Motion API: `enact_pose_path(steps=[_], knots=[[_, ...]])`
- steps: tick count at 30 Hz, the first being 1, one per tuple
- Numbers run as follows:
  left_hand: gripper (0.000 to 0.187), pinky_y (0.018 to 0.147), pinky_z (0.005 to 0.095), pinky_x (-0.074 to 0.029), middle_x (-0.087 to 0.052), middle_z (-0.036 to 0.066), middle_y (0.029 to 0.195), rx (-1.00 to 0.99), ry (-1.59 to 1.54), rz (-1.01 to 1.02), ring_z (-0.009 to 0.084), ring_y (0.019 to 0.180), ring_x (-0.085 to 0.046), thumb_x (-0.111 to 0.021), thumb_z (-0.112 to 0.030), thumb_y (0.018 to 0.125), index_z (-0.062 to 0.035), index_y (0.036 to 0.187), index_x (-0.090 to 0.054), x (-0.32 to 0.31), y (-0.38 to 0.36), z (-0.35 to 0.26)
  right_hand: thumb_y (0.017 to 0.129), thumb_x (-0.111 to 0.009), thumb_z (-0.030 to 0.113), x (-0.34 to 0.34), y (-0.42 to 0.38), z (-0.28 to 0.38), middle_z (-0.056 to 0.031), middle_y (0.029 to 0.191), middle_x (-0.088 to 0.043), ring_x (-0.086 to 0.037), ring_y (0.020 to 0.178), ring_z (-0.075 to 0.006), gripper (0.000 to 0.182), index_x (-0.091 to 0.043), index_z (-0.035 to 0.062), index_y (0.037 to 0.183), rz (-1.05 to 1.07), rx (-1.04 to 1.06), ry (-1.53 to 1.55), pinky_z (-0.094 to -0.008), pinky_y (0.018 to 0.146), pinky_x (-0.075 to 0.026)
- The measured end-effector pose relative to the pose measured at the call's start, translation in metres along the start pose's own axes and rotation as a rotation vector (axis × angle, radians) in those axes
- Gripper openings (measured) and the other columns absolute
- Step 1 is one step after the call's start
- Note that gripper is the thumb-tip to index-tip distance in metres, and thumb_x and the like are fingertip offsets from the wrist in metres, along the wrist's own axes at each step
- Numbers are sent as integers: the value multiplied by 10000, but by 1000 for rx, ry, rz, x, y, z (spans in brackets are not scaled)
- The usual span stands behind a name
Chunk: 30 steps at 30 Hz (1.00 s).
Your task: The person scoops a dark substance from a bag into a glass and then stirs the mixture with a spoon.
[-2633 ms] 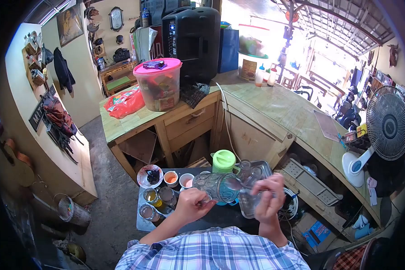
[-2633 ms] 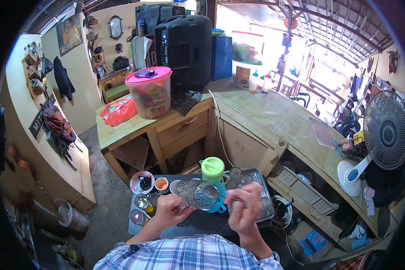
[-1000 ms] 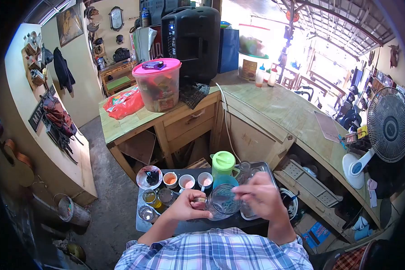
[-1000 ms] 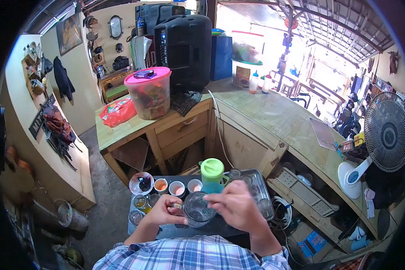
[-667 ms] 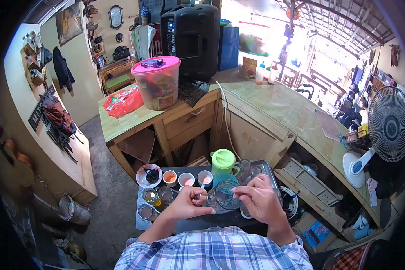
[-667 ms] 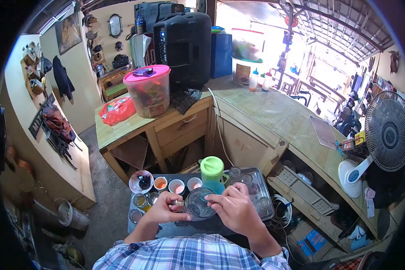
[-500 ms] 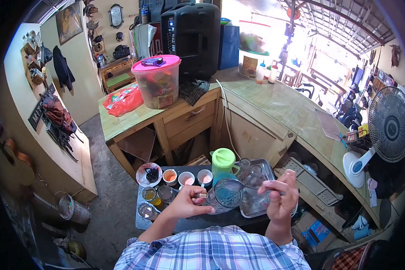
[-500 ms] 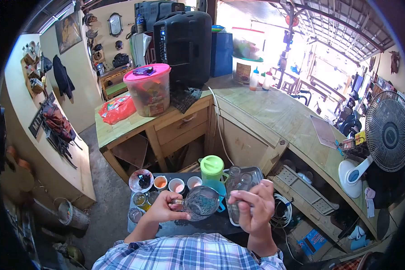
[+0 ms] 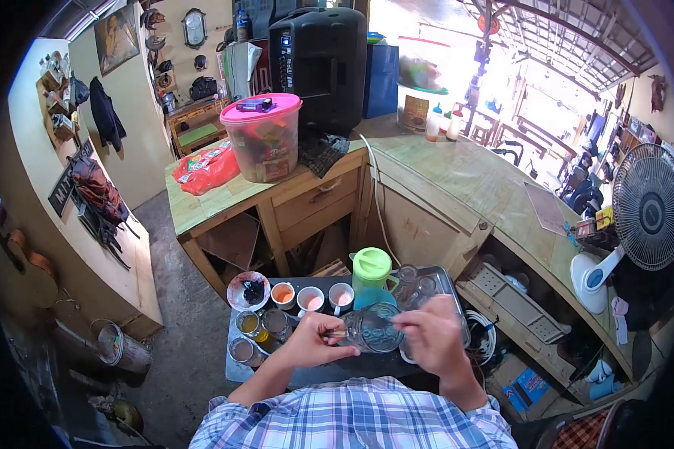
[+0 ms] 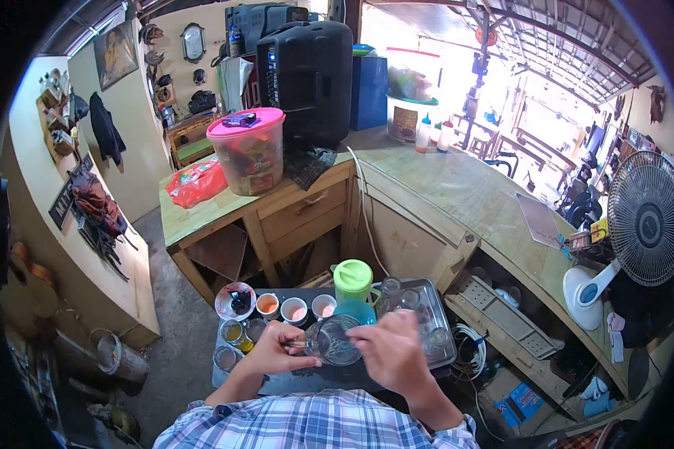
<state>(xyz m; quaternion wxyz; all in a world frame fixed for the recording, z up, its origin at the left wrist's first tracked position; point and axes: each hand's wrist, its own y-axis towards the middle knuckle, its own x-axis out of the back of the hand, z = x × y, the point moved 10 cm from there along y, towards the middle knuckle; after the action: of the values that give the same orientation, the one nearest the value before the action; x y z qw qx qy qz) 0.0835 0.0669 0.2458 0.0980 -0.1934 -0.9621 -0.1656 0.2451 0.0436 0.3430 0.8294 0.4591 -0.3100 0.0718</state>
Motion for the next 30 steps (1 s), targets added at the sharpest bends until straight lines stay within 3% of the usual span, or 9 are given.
enact_pose_path(steps=[4, 8, 12, 16, 18, 21, 24, 26, 30], knots=[[494, 457, 261, -248, -339, -5, 520, -102, 76, -34, 89, 494, -298, -812, -72, 705, -68, 576, -335, -1, 0, -14, 888, -593, 161, 46, -19, -6, -9, 749, -622, -525, 691, -201, 89, -632, 82, 905, -287, -7, -11, -358, 733, -388], [449, 450, 281, -283, -385, 47, 512, -159, 162, -68, 158, 459, -334, -812, -70, 694, -60, 577, -379, -1, -1, -25, 978, -457, 252, -17, -12, -7, -16, 756, -635, -533, 739, -199, 232, -573, 77, 881, 12, -26, 60, -356, 741, -395], [381, 451, 300, -327, -443, 51, 518, -219, 251, -103, 184, 453, -430, -815, -84, 684, -66, 584, -448, -5, -2, -31, 899, -553, 137, 43, -35, -20, -58, 845, -642, -547, 770, -254, 99, -574, 45, 926, -269, -119, 196, -360, 768, -409], [256, 498, 321, -413, -527, 50, 556, -443, 548, -175, 215, 520, -556, -787, -62, 656, -73, 640, -531, -10, -6, -51, 959, -522, 178, -2, -21, -12, -95, 787, -661, -599, 754, -290, 142, -586, 51, 948, -70, -62, 143, -395, 771, -445], [228, 518, 325, -436, -549, 48, 572, -500, 605, -196, 216, 541, -578, -772, -51, 645, -76, 659, -545, -11, -7, -55, 987, -502, 244, -9, -31, -20, -95, 762, -674, -646, 770, -254, 241, -601, 26, 961, -67, -107, 253, -369, 757, -485], [212, 542, 321, -448, -566, 40, 601, -598, 710, -267, 205, 553, -582, -759, -52, 628, -80, 685, -557, -13, -12, -59, 981, -536, 289, 38, -56, -56, -77, 811, -693, -636, 676, -125, 337, -653, -27, 981, -390, -385, 610, -257, 611, -501], [215, 553, 324, -453, -575, 31, 635, -666, 783, -302, 195, 564, -585, -762, -69, 621, -82, 700, -562, -17, -13, -64, 969, -560, 300, 4, -50, -53, -107, 812, -692, -618, 648, -114, 358, -685, -35, 985, -143, -400, 600, -248, 608, -489], [245, 520, 325, -447, -545, 39, 601, -717, 817, -373, 207, 519, -559, -761, -26, 566, -74, 645, -534, -17, -14, -70, 961, -577, 276, -24, -58, -51, -131, 830, -696, -557, 567, -67, 355, -690, -57, 1006, -15, -525, 715, -215, 532, -441], [250, 529, 325, -450, -546, 37, 601, -710, 856, -414, 209, 530, -564, -760, -34, 568, -76, 640, -524, -13, -15, -58, 990, -512, 251, -15, -68, -79, -144, 853, -697, -390, 427, -23, 371, -646, -85, 1071, -268, -619, 1127, -208, 409, -298]])
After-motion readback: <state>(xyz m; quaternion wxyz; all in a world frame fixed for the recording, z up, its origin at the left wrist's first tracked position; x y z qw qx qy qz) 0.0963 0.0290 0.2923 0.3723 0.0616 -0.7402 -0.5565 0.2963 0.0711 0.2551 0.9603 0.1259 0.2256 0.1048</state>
